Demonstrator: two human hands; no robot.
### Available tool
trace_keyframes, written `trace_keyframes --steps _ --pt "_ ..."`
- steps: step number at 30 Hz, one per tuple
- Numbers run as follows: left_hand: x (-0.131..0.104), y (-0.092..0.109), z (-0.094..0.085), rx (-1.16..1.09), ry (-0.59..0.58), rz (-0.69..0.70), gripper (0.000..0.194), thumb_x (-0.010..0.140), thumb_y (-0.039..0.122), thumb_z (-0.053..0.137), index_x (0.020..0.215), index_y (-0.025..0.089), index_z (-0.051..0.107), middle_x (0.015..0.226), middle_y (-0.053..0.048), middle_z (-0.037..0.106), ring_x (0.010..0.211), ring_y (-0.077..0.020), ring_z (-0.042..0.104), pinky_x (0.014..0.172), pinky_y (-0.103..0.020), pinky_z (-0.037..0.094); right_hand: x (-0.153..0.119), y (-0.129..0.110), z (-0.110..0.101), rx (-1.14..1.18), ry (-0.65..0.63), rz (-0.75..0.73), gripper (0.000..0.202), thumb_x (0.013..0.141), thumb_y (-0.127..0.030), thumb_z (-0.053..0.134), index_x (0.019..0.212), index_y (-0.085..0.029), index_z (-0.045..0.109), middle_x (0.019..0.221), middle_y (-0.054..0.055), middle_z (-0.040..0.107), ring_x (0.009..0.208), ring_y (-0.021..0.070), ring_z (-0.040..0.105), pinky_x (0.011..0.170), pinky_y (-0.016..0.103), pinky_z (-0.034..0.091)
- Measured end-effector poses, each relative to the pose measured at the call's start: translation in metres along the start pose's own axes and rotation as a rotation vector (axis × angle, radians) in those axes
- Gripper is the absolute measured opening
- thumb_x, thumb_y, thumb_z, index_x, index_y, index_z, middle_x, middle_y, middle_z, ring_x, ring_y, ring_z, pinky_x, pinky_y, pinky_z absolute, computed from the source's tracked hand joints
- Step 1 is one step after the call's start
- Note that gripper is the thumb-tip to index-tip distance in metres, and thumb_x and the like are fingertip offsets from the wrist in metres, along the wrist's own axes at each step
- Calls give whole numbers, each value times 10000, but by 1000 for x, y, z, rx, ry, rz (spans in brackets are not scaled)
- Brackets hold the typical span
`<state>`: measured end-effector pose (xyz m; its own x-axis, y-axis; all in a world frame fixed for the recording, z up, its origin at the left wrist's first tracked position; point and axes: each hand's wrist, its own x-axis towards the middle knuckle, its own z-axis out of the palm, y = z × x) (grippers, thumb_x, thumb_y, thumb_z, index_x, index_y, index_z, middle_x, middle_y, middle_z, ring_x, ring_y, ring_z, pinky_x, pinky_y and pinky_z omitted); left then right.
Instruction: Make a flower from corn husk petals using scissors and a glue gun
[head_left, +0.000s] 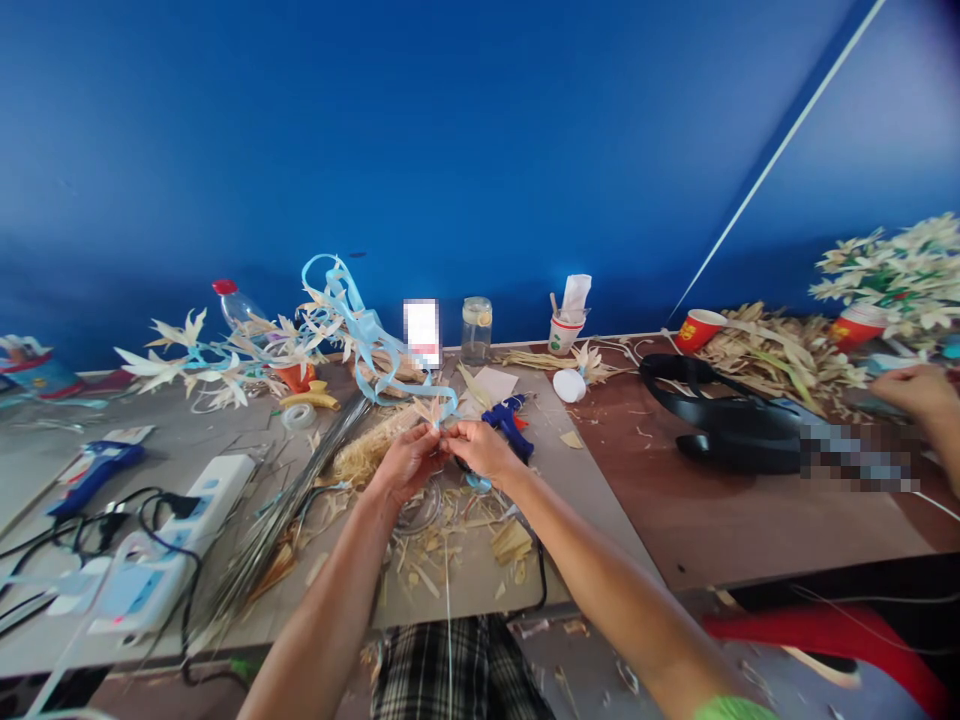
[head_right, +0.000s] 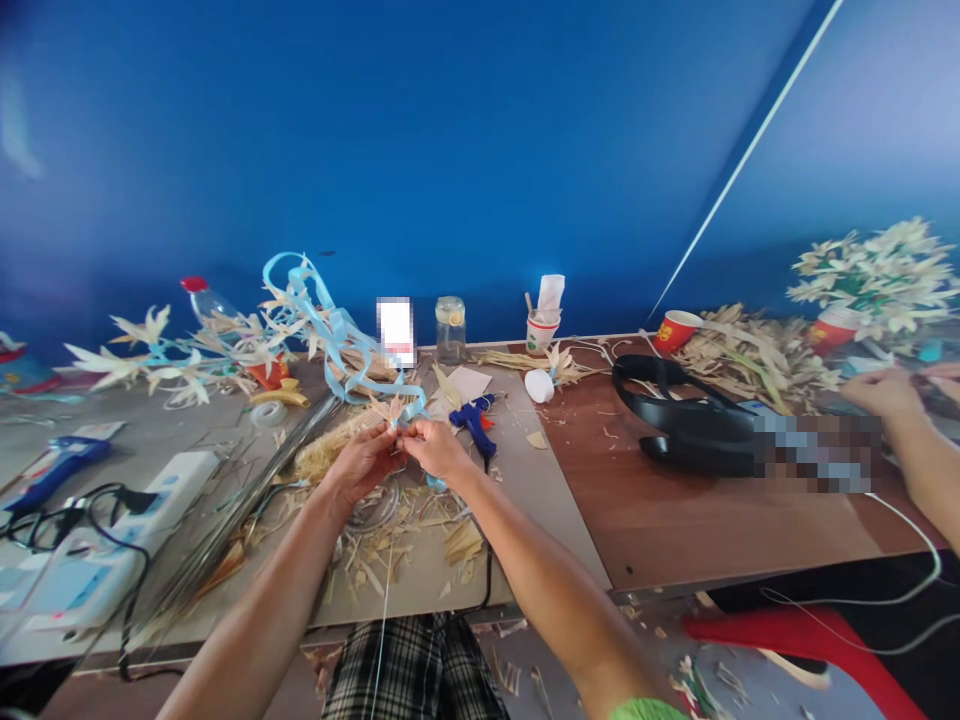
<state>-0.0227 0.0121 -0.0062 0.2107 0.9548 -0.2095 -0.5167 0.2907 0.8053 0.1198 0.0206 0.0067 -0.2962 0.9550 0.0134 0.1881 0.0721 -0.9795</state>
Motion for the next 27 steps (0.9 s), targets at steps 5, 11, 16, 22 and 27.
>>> trace_keyframes --steps 5,11,16,22,27 --pt "0 -2 2 19 -35 45 198 640 234 764 654 99 619 614 -22 599 555 -92 534 577 -211 422 -4 -6 1 -191 12 -39 118 691 -187 543 670 -133 646 646 11 649 619 122 538 594 213 382" --pt "-2 -2 9 -41 -41 5 165 633 192 762 708 94 652 674 -41 636 595 -110 566 613 -228 439 -7 -7 5 -341 102 -90 165 698 -176 523 766 -154 671 743 46 690 710 165 590 639 233 398" --pt "0 -5 7 -85 -29 -24 154 609 162 771 665 90 647 626 -33 624 553 -103 557 587 -220 438 -8 -5 8 -395 119 -114 177 709 -179 522 791 -157 677 741 56 688 697 167 586 653 238 401" --pt "1 -7 5 -106 -30 -29 151 622 162 766 697 91 655 638 -33 629 579 -112 573 597 -224 447 -8 -3 10 -380 112 -164 190 702 -174 495 779 -150 667 749 58 678 704 165 578 670 243 400" --pt "-3 -4 6 -180 -126 18 164 690 186 718 831 118 670 801 -40 666 724 -131 608 686 -245 470 -5 -3 4 -165 84 -72 152 645 -190 487 697 -145 623 612 -7 581 591 122 491 594 222 367"
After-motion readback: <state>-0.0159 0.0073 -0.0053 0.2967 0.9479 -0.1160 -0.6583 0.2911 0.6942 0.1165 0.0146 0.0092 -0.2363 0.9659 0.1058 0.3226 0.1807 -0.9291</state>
